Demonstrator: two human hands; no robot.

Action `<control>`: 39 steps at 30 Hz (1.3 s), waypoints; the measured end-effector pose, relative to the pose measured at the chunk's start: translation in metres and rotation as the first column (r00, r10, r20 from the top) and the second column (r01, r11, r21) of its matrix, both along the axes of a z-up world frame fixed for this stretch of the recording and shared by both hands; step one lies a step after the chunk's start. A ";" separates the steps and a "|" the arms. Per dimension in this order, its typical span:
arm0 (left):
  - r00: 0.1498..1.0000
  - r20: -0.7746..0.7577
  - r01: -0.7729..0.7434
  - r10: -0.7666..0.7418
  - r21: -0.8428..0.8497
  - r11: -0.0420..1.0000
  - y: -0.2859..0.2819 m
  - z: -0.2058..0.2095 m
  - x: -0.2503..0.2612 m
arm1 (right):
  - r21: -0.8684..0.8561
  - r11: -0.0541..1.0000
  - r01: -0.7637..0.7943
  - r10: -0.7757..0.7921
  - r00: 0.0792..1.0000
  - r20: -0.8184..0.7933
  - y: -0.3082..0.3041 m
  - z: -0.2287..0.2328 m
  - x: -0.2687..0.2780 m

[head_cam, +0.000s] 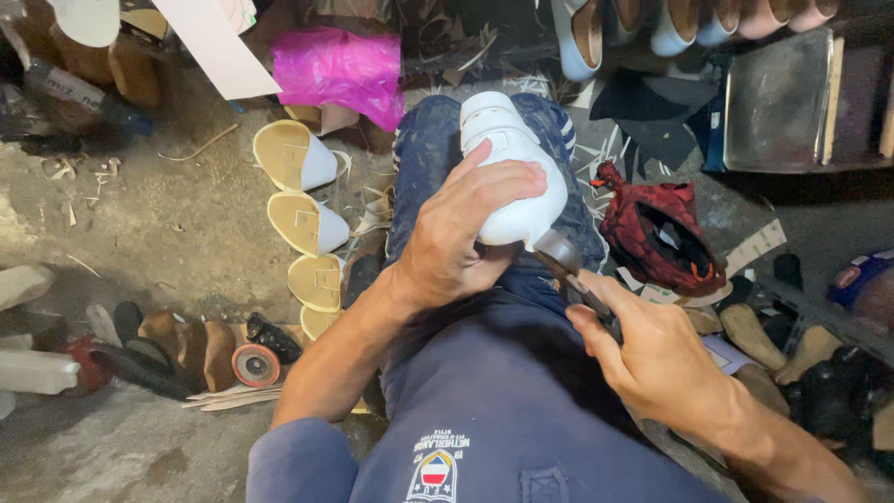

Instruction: The person sits on the floor and uses pliers and a hammer to work on the sole of a white shoe held on their lap. They repeatedly clamp the shoe with pliers and tap the tool with a hammer to adjust the sole.

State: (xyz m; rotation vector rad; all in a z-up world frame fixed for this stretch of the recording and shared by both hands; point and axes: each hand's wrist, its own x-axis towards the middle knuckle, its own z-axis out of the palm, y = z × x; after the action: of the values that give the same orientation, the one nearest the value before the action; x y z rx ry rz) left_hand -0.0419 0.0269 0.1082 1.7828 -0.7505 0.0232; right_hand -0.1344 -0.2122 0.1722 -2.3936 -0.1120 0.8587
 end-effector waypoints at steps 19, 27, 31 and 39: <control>0.997 0.073 0.001 0.012 -0.174 0.985 -0.006 -0.031 -0.043 | 0.166 0.951 -0.262 0.127 0.818 0.561 -0.033 -0.106 -0.047; 0.996 0.069 -0.051 0.065 -0.176 0.983 -0.007 -0.023 -0.030 | 0.150 0.956 -0.253 0.127 0.813 0.568 -0.029 -0.081 -0.025; 0.988 0.117 -0.088 0.102 -0.118 0.989 -0.003 -0.016 -0.013 | 0.129 0.969 -0.211 0.129 0.876 0.464 -0.011 -0.044 0.007; 0.984 0.061 -0.166 0.170 -0.069 0.984 -0.002 -0.014 0.008 | 0.241 0.968 -0.066 0.079 0.996 -0.044 0.011 -0.007 0.046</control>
State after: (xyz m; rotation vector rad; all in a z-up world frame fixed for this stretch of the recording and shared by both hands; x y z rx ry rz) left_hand -0.0336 0.0253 0.0942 1.7874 -0.6374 0.2174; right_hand -0.0888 -0.2009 0.1650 -2.1511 -0.2689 0.8885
